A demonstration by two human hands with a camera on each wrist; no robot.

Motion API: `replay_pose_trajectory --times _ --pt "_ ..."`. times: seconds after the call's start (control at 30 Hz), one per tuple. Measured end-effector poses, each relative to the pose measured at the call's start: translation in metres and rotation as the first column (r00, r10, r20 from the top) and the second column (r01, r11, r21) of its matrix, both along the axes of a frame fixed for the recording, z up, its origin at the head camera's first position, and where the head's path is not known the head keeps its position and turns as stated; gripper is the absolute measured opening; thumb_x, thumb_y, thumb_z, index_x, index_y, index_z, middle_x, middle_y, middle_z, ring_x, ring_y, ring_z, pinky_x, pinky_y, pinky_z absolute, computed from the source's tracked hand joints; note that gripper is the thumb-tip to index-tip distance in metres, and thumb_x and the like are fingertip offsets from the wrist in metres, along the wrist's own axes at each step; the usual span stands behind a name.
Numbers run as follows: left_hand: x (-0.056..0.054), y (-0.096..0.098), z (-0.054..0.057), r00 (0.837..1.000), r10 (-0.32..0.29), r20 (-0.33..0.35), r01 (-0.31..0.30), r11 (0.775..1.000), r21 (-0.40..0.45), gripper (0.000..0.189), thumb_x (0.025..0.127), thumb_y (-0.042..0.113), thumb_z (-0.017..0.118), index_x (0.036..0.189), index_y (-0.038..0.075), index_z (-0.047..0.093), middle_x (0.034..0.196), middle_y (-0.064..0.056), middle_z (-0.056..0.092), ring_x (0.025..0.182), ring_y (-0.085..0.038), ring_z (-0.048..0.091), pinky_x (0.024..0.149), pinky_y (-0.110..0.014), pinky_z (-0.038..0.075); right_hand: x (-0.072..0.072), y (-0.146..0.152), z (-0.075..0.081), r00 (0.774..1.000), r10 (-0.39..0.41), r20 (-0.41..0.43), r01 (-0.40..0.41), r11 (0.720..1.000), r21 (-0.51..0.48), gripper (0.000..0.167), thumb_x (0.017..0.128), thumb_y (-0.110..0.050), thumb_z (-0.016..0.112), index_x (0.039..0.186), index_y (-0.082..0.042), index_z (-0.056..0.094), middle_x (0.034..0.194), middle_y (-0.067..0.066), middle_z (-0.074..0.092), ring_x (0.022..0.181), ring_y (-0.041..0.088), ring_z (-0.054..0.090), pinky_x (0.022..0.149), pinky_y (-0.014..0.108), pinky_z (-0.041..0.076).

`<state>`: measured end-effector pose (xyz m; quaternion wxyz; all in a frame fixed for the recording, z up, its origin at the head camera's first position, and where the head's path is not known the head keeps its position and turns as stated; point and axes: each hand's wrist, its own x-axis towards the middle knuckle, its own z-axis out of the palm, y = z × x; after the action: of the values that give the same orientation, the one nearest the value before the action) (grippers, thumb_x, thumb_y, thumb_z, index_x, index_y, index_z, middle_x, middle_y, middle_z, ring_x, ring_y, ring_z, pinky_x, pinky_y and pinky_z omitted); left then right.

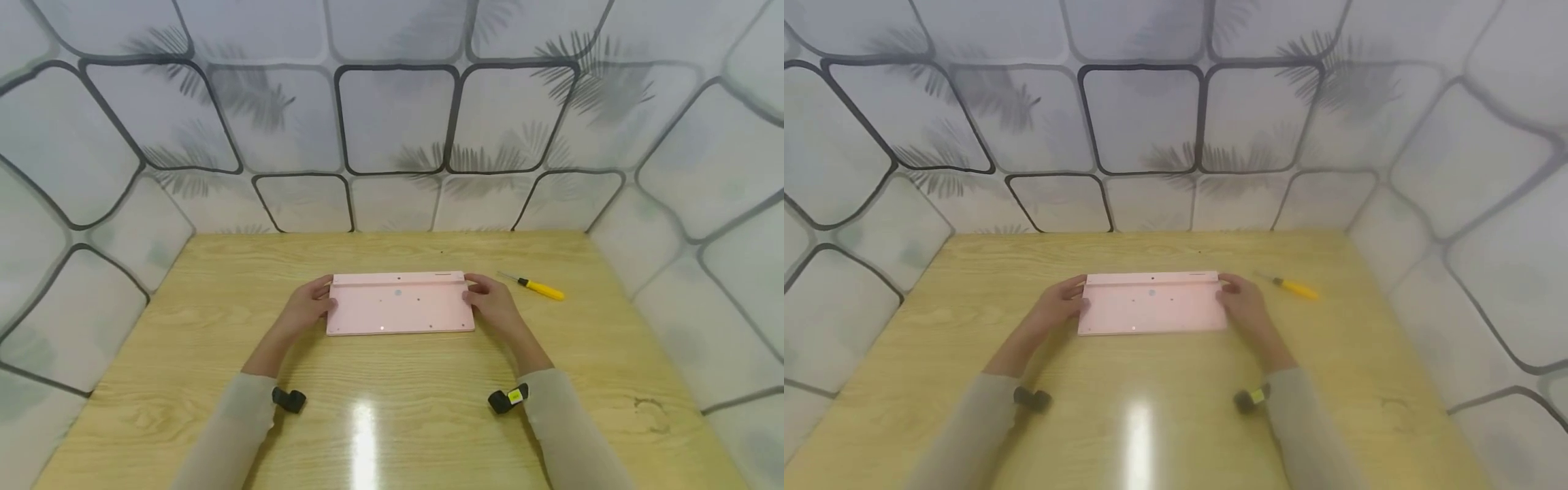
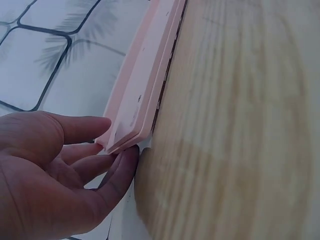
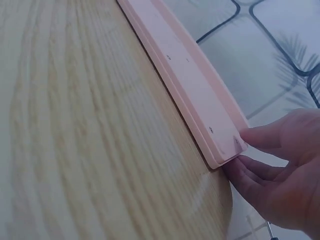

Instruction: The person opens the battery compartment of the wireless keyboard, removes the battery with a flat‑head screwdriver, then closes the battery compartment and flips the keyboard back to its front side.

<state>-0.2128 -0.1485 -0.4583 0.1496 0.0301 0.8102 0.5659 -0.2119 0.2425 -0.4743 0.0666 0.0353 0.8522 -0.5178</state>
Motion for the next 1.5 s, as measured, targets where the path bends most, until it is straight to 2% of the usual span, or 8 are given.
replay_pose_trajectory --times 0.33,0.53,0.67,0.93,1.17,1.33,1.4,1.5 --pt "0.003 0.007 0.0 1.0 -0.001 0.012 0.001 1.0 -0.004 0.062 0.102 0.005 0.056 0.159 0.005 0.029 0.157 -0.024 0.038 0.144 -0.034 0.041 0.102 -0.046 0.051 0.005 -0.005 0.004 0.999 -0.015 -0.05 0.021 0.992 0.124 0.048 0.101 -0.014 0.057 0.148 -0.007 0.05 0.131 0.023 0.058 0.118 0.035 0.055 0.1 0.046 0.049" --pt "0.001 0.008 -0.002 1.0 -0.004 -0.006 0.004 1.0 -0.007 0.06 0.103 0.008 0.055 0.157 0.004 0.032 0.157 -0.022 0.039 0.144 -0.034 0.042 0.106 -0.046 0.048 0.007 -0.008 0.004 0.999 -0.018 -0.05 0.025 0.992 0.126 0.05 0.101 -0.017 0.058 0.148 -0.003 0.048 0.138 0.025 0.056 0.125 0.037 0.053 0.106 0.05 0.046" --pt "0.0 0.008 -0.004 1.0 -0.003 -0.008 0.003 1.0 -0.011 0.059 0.103 0.01 0.056 0.157 0.004 0.033 0.158 -0.019 0.038 0.145 -0.031 0.041 0.107 -0.046 0.046 0.011 -0.01 0.006 0.999 -0.016 -0.046 0.022 0.993 0.117 0.05 0.101 -0.017 0.057 0.148 0.0 0.048 0.14 0.025 0.054 0.127 0.038 0.052 0.108 0.051 0.045" --pt "0.001 0.006 -0.004 1.0 0.018 -0.004 -0.018 0.998 -0.061 0.054 0.105 0.017 0.052 0.156 0.005 0.036 0.16 -0.016 0.037 0.143 -0.03 0.044 0.108 -0.047 0.046 0.011 -0.013 0.003 0.997 -0.019 -0.072 0.025 0.995 0.097 0.048 0.1 -0.015 0.057 0.145 0.002 0.051 0.132 0.025 0.057 0.117 0.035 0.054 0.1 0.047 0.048" --pt "0.004 0.004 -0.001 1.0 0.028 -0.006 -0.028 0.999 -0.029 0.05 0.106 0.018 0.051 0.153 0.006 0.042 0.16 -0.015 0.038 0.147 -0.03 0.038 0.111 -0.043 0.042 0.009 -0.013 0.0 0.999 -0.014 -0.051 0.02 0.994 0.105 0.049 0.102 -0.019 0.056 0.146 0.0 0.05 0.136 0.024 0.054 0.121 0.036 0.051 0.105 0.05 0.043" --pt "0.004 0.005 0.001 0.999 0.05 -0.017 -0.051 0.997 -0.06 0.049 0.106 0.019 0.052 0.152 0.006 0.044 0.158 -0.015 0.041 0.147 -0.032 0.037 0.113 -0.045 0.04 0.008 -0.012 0.002 0.999 -0.012 -0.03 0.015 0.995 0.099 0.048 0.103 -0.02 0.056 0.146 -0.001 0.05 0.137 0.022 0.054 0.122 0.035 0.051 0.105 0.049 0.044" --pt "0.003 0.006 0.002 0.998 0.054 -0.027 -0.056 0.996 -0.075 0.05 0.105 0.019 0.053 0.152 0.006 0.045 0.157 -0.016 0.043 0.143 -0.033 0.044 0.111 -0.045 0.044 0.007 -0.011 0.002 0.999 -0.007 -0.037 0.011 0.995 0.095 0.047 0.103 -0.019 0.057 0.145 0.0 0.051 0.136 0.023 0.055 0.121 0.035 0.052 0.103 0.048 0.045" --pt "0.001 0.01 0.004 0.997 0.044 -0.062 -0.052 0.991 -0.126 0.05 0.103 0.017 0.056 0.151 0.005 0.046 0.149 -0.019 0.051 0.127 -0.034 0.055 0.097 -0.04 0.052 0.004 -0.012 0.003 0.999 -0.002 -0.05 0.006 0.996 0.09 0.045 0.103 -0.02 0.057 0.144 0.0 0.052 0.135 0.022 0.055 0.12 0.036 0.054 0.1 0.047 0.048"
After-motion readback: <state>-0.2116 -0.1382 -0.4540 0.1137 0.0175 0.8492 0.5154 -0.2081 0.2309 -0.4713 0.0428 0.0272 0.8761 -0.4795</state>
